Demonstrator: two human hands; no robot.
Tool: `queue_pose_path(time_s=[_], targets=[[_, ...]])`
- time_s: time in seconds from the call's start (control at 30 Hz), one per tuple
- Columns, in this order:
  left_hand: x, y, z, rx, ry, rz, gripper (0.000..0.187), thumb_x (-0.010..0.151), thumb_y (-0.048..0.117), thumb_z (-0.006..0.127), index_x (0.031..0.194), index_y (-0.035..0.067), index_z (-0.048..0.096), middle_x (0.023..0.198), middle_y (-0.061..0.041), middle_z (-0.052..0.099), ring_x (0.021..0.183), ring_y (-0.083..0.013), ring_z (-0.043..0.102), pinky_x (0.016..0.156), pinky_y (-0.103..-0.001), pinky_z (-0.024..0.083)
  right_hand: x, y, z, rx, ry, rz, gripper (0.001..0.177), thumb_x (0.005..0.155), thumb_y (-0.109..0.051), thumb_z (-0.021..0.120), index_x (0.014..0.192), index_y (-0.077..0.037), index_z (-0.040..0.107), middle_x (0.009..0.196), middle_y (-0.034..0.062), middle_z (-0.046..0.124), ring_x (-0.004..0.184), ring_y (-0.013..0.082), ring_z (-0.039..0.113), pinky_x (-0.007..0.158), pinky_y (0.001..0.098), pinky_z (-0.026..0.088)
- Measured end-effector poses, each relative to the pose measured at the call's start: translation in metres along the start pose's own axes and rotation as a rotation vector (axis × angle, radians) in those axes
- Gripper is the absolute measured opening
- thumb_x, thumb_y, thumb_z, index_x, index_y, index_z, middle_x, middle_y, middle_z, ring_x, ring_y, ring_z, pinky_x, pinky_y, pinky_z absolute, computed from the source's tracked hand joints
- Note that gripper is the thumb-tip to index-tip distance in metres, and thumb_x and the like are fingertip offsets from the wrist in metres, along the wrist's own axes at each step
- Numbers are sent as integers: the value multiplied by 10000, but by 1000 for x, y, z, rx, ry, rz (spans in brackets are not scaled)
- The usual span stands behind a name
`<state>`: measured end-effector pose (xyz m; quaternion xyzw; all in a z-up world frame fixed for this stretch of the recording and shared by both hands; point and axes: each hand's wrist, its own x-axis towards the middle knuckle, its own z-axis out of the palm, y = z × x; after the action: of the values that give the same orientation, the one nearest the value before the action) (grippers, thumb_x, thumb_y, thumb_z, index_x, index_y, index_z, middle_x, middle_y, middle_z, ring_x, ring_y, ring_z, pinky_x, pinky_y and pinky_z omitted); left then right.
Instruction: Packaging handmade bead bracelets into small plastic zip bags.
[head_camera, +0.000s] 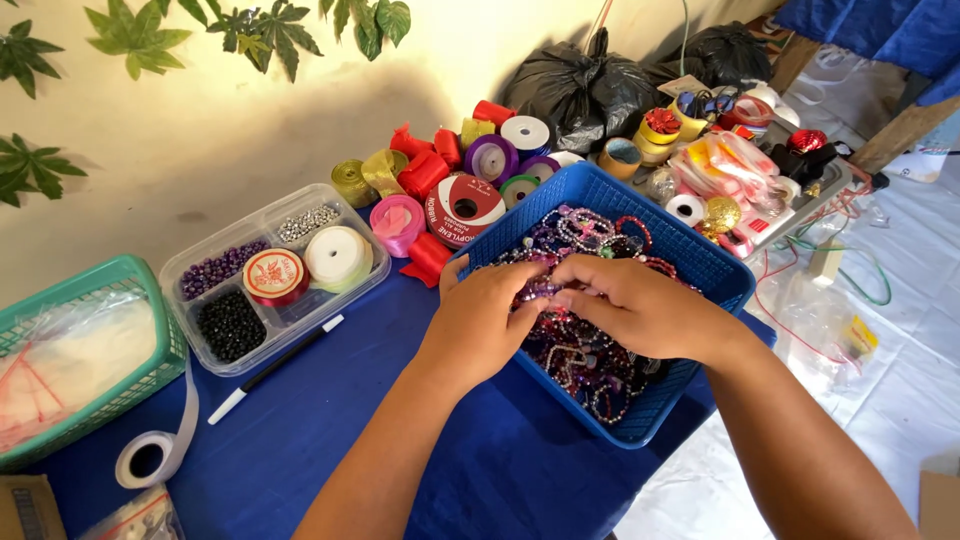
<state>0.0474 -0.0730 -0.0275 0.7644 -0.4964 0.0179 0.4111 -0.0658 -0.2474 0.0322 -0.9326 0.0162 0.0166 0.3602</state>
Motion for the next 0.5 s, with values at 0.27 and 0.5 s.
queue_pose_path(time_s=[0.27,0.5], targets=[[-15,-22,10,-47,119,-75,417,927,129,619,1342,102,632,1074,-76,768,1013,-265,722,1147,-533,362,2,-1,8,138,231,-26,226,997,-170,574,1104,-30,716,974,57,783,918,134,730,829,289,553],[-21,-9,0,88,120,-142,468,866,117,652,1333,118,620,1117,-81,742,1113,-266,670,1111,-600,305,2,-20,17,208,464,33,220,1005,-152,593,1142,-15,697,959,79,780,890,151,728,787,291,564]])
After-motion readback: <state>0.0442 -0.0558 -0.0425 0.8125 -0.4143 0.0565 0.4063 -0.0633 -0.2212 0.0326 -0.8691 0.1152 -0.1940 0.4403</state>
